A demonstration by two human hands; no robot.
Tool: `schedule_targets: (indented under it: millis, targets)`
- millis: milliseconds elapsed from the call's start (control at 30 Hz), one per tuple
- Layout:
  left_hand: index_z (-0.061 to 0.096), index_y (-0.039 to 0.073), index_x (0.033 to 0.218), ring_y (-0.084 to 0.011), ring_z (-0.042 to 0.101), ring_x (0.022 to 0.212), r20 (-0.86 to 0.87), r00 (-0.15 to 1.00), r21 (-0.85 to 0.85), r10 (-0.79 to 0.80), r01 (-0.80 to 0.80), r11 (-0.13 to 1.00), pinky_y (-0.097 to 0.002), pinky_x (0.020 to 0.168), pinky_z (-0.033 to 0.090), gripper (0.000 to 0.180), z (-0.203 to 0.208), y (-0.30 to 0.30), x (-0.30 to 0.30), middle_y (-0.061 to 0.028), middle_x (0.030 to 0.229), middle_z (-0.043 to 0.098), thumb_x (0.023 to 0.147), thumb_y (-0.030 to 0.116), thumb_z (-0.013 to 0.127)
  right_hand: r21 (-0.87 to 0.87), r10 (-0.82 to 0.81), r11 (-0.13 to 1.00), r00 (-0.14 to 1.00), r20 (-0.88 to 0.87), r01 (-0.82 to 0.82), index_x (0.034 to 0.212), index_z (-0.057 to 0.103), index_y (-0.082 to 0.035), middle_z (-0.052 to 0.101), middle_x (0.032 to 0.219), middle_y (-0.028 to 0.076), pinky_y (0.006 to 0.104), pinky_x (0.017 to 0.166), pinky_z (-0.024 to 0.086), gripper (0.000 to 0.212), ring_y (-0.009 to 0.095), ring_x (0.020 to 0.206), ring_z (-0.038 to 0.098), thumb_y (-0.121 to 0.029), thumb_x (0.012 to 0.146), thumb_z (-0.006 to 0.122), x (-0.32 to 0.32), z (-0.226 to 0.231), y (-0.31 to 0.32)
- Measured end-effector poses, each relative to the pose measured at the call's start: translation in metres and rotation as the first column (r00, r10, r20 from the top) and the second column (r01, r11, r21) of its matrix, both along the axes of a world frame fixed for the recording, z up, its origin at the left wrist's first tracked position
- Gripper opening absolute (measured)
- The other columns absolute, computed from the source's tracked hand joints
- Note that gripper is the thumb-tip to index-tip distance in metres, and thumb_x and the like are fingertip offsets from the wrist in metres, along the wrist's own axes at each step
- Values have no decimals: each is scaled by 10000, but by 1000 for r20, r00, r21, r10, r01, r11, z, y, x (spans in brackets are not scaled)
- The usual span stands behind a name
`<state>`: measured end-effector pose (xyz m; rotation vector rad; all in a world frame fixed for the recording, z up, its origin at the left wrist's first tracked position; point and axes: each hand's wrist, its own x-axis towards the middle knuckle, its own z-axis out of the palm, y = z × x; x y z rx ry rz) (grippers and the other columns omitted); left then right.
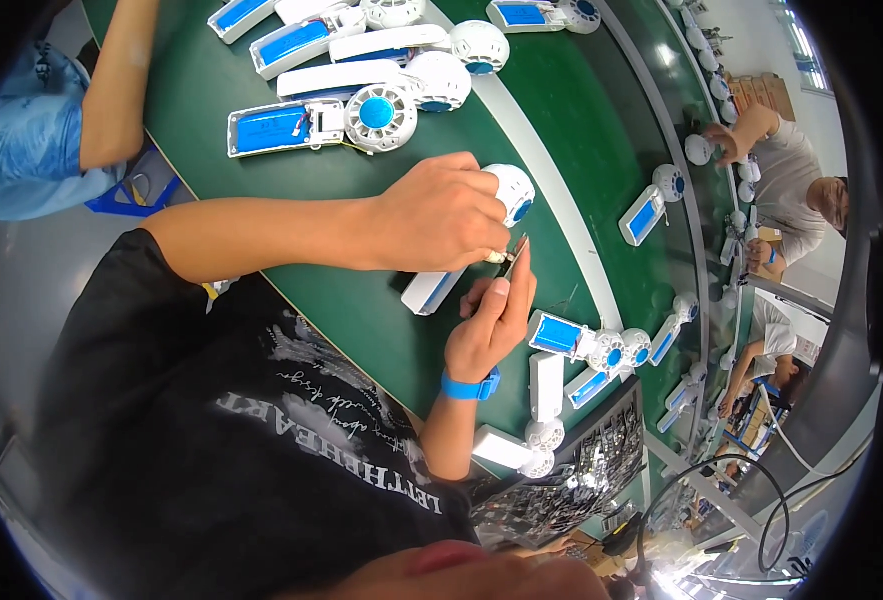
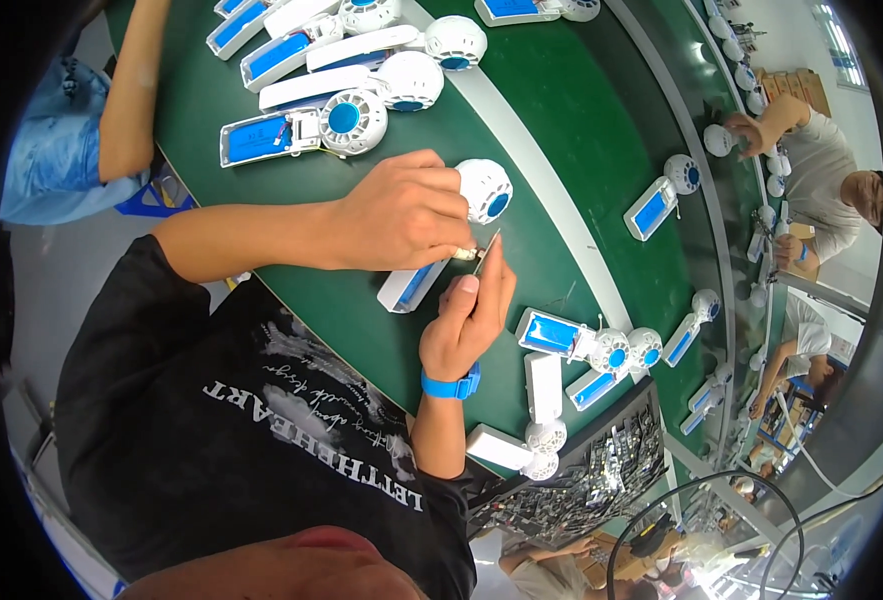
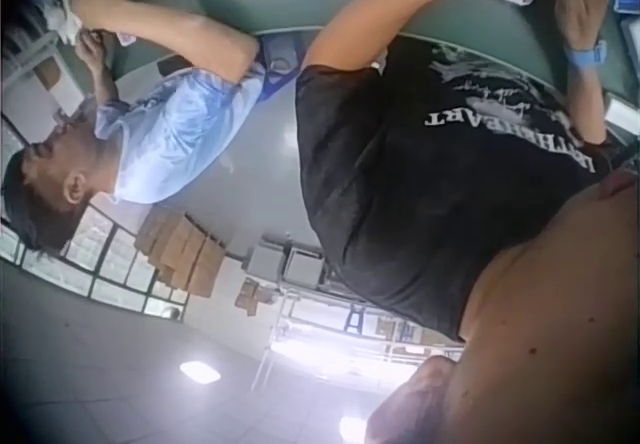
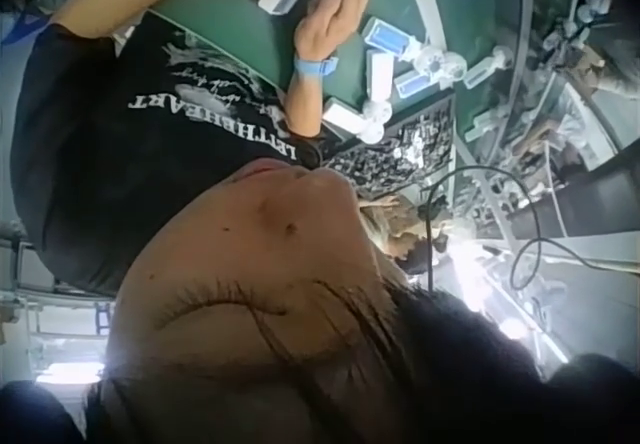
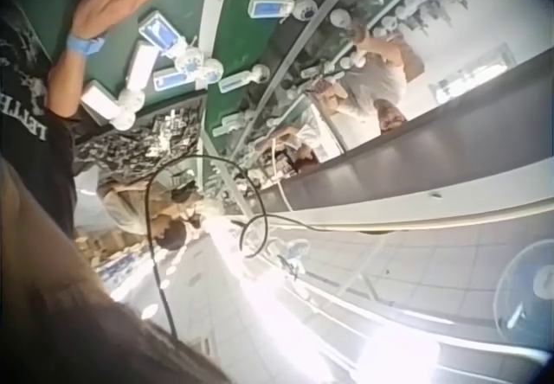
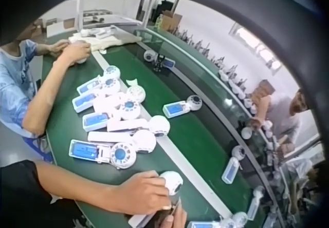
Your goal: Assembling plastic electronic housings using an electric screwdriver on a factory assembly line.
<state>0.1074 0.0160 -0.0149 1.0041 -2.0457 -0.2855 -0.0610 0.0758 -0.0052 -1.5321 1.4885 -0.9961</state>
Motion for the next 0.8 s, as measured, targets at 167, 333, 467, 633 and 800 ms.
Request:
schedule_targets:
  millis: [167,333,467,633,800]
  targets:
    - [719,141,756,-158,565,772,4,1000,-12,8,-8,1000,-322,732,445,45,-3,2,0,52,729,607,747,172,749,-156,34,986,990,-134,-55,1455,500,42,552,1112,81,236,511,400,435,82,645,493,-79,1048,411,-2,-14,-1]
    - [699,135,733,-158,578,787,84,996,-57,12,-7,998,-326,721,448,66,-7,3,3,52,738,618,748,177,747,-198,73,973,970,-233,-121,1449,511,40,553,1119,80,238,526,406,426,84,671,497,-87,1051,427,-4,-17,-3]
    - [696,133,737,-159,591,796,27,999,54,-32,30,998,-336,714,455,59,-5,-1,8,47,770,643,749,166,744,-56,205,975,967,-151,-215,1450,511,39,551,1120,76,236,542,408,425,80,694,500,-106,1057,440,-15,-10,-8]
    - [714,130,770,-195,627,833,39,998,196,-55,47,979,-348,761,485,82,-1,-14,11,5,794,672,721,171,766,120,292,947,954,63,-298,1470,497,24,548,1143,80,245,564,419,449,78,708,504,-192,1083,429,-23,-2,-19]
    - [733,126,777,-259,665,864,53,998,-219,-45,56,974,-389,771,516,180,12,-72,-30,-53,752,670,710,279,799,161,130,967,929,346,-195,1540,405,-11,557,1223,110,264,614,466,522,109,773,550,-286,1096,406,-37,-29,-16]
